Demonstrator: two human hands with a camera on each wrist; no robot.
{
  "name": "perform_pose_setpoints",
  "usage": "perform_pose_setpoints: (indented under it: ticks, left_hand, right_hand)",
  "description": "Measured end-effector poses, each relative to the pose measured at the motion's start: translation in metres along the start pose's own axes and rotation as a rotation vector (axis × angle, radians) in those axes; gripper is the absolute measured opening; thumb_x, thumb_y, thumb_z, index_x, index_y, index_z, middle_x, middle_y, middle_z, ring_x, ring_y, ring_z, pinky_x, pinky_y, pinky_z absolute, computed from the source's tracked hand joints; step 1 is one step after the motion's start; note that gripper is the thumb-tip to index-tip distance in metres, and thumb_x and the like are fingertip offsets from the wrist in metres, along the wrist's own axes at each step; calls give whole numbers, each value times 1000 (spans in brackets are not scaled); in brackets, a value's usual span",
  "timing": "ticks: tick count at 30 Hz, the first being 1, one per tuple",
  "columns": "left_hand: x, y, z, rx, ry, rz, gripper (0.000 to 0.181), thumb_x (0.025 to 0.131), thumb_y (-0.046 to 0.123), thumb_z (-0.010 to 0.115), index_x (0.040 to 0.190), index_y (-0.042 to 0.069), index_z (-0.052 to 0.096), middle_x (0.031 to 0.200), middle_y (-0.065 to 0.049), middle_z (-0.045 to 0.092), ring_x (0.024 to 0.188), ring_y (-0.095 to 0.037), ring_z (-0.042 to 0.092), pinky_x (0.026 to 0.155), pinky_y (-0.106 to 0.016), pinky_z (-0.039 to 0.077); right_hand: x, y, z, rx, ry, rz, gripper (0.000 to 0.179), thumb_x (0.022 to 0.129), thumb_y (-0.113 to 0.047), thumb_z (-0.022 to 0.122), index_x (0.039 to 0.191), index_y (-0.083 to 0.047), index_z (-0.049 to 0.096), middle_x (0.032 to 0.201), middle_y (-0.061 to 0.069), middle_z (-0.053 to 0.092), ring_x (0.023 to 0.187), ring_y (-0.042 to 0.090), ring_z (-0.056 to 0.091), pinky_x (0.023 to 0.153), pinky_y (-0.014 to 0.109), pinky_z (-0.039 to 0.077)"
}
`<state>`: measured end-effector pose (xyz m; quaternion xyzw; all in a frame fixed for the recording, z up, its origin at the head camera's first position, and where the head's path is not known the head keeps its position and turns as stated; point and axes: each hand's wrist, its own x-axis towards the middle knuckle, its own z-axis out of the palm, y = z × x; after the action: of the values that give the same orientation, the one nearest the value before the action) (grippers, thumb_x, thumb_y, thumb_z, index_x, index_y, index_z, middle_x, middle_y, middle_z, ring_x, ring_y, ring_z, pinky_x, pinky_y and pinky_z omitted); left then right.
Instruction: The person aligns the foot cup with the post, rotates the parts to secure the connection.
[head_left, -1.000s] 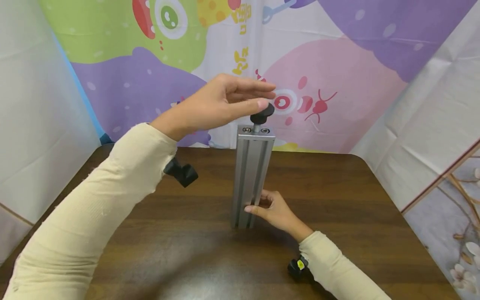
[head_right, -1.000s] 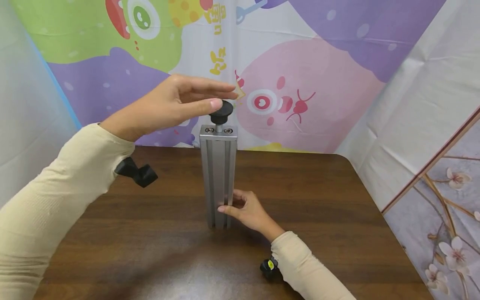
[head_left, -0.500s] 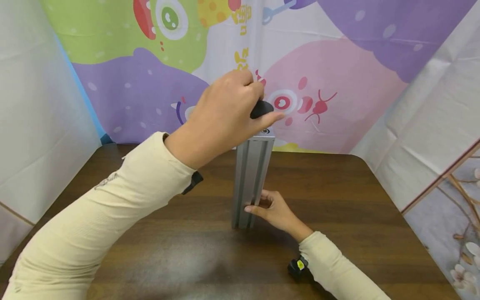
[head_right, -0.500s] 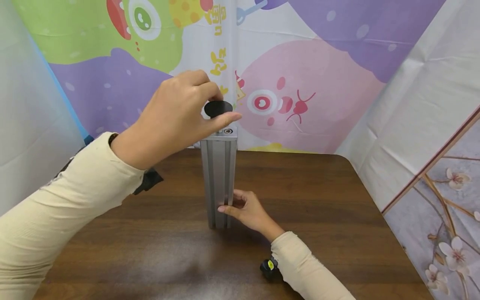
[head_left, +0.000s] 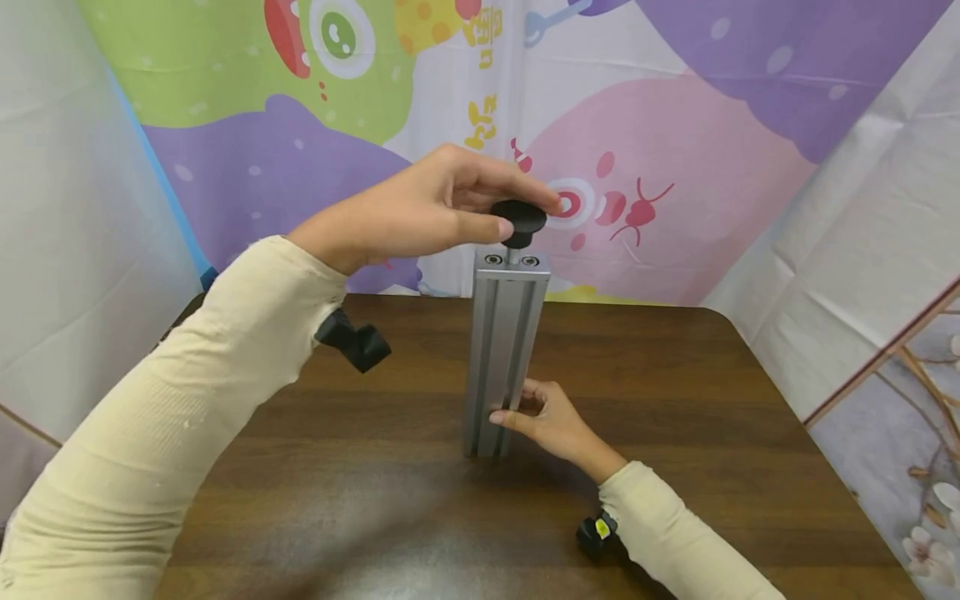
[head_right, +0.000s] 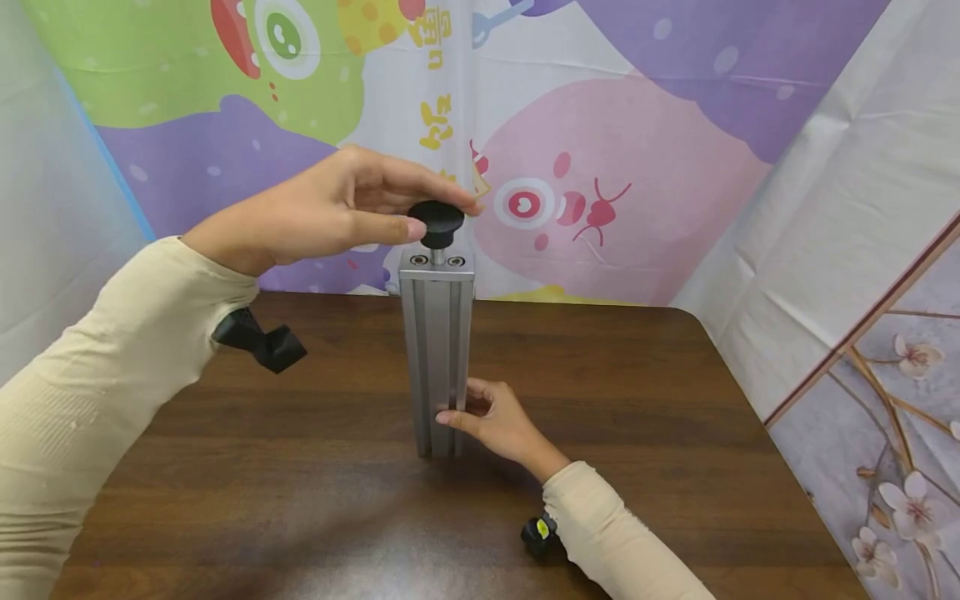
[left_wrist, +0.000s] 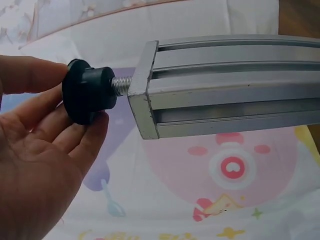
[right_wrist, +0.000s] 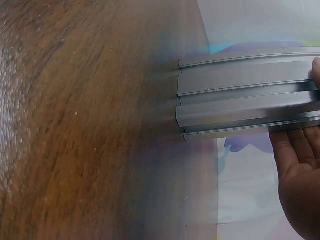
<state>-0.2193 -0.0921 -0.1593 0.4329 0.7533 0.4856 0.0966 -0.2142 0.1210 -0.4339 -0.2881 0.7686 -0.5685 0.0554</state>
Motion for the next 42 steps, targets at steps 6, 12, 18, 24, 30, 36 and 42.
perform_pose_setpoints:
  ticks: [6,12,18,24,30,36,42]
  left_hand:
    - [4,3,11,430,165,33,32,94,26,61,120,7,66,118,-2,67,114,-11,59,100,-26,42]
    - [3,6,30,959,416,134,44,86,48,67,84,4,69,81,-6,62,73,-18,55,65,-28,45]
    - [3,8,31,961,408,188,37,86,39,71,75,4,67,74,-5,60,66,-17,51,60,-29,42]
    - [1,10,11,583,141,90,21,91,16,66,107,4,72,104,-5,70,95,-15,64,88,-28,49]
    - [0,2,-4,72,-39,-28,32,95,0,54,126,3,62,130,-3,60,120,-11,55,101,-32,44]
    - [-2,-6,-2,23,-8,7,32,96,5,53,126,5,62,130,-1,60,124,-8,51,104,-31,40]
    - [1,4,17,643,258,87,36,91,38,64,107,5,70,103,-3,69,95,-13,62,86,-26,48]
  right_hand:
    - [0,-1,0,4,-3,6,23,87,-7,69,107,4,66,101,17,71,91,16,68,79,29,55]
    - [0,-1,-1,18,-3,-6,22,86,-4,70,107,4,66,101,17,71,91,14,68,79,29,55]
    - [0,-2,-1,30,-8,-12,24,86,-2,69,108,6,65,102,20,70,91,14,68,78,30,56]
    - [0,-2,-2,28,-7,-10,24,86,-2,69,108,6,65,102,20,70,91,13,68,79,30,56]
    - [0,-1,-1,19,-8,4,25,87,-6,69,110,5,65,102,18,70,91,15,68,79,29,55]
    - [0,1,1,9,-12,10,25,88,-7,69,109,4,65,103,18,70,92,17,68,79,30,55]
    - [0,0,0,17,-10,-6,25,87,-5,69,109,5,65,103,18,70,91,16,68,79,30,56]
